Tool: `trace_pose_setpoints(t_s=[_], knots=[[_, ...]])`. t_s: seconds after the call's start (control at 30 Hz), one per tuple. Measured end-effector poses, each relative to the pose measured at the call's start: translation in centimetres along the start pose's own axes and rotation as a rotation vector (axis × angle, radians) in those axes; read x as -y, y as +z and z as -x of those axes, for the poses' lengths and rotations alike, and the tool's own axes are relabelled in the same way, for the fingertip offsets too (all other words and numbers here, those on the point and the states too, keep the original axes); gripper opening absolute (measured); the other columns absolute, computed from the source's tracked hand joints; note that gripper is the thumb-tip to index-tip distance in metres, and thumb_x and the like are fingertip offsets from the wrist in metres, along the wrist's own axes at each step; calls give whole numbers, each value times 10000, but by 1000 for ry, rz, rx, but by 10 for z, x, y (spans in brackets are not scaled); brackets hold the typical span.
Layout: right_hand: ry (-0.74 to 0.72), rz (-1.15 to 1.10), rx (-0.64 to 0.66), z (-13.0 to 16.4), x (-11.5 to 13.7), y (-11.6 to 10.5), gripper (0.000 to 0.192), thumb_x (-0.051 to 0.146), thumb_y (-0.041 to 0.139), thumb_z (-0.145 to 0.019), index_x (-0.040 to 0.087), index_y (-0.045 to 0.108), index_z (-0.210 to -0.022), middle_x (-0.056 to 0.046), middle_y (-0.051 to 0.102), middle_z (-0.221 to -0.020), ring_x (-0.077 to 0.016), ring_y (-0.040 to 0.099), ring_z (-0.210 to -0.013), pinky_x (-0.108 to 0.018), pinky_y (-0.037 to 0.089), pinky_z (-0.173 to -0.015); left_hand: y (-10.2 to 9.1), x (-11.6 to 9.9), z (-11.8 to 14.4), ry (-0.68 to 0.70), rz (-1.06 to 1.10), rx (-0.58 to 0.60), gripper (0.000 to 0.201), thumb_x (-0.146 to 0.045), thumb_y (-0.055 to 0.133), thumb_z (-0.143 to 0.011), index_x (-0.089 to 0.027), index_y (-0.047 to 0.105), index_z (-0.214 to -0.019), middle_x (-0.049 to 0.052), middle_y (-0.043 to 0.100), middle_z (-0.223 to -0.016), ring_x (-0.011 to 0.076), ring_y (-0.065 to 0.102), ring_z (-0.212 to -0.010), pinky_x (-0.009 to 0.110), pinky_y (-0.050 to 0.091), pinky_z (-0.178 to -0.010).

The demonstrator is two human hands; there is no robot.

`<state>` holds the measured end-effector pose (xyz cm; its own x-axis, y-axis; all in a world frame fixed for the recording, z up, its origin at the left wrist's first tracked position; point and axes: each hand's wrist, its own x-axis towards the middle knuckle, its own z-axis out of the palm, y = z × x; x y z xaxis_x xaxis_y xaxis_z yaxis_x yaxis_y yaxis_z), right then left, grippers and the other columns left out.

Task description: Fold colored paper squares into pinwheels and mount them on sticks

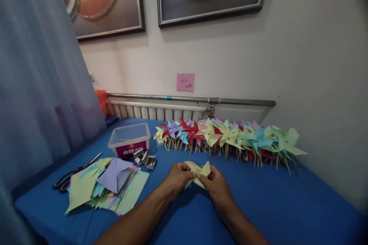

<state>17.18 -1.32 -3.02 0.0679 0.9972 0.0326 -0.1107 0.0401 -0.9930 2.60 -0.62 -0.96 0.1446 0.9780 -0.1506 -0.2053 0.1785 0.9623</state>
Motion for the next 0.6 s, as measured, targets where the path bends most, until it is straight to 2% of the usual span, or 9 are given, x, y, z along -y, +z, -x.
trace_pose_setpoints(t_s=[0.17,0.43,0.53,0.6], knots=[[16,-41,7,-3,-10,-1,425,412,832,-552,202,635,-864,14,682,-654,-177,597,-574,-270,441,-543,-2,-4,3,3,53,54,253,-255,809,-498,-121,654,-645,18,647,-581,101,512,-486,239,358,-525],[74,-129,8,2,-5,1,463,412,878,-504,190,640,-833,33,651,-624,-142,559,-542,-256,418,-542,-3,-2,4,-15,82,88,249,-265,800,-519,-125,641,-651,15,624,-558,100,498,-472,240,346,-519],[88,-112,-3,4,-3,1,451,419,877,-509,189,645,-820,33,642,-612,-148,558,-537,-261,413,-537,-3,-6,4,-14,69,80,265,-296,804,-533,-138,616,-631,-5,573,-531,86,457,-466,239,329,-513],[100,-118,-8,5,0,-1,435,415,870,-523,189,646,-821,28,655,-629,-153,569,-553,-266,425,-550,-9,-15,4,43,54,34,291,-352,802,-563,-138,630,-659,13,594,-580,94,483,-504,240,352,-534]])
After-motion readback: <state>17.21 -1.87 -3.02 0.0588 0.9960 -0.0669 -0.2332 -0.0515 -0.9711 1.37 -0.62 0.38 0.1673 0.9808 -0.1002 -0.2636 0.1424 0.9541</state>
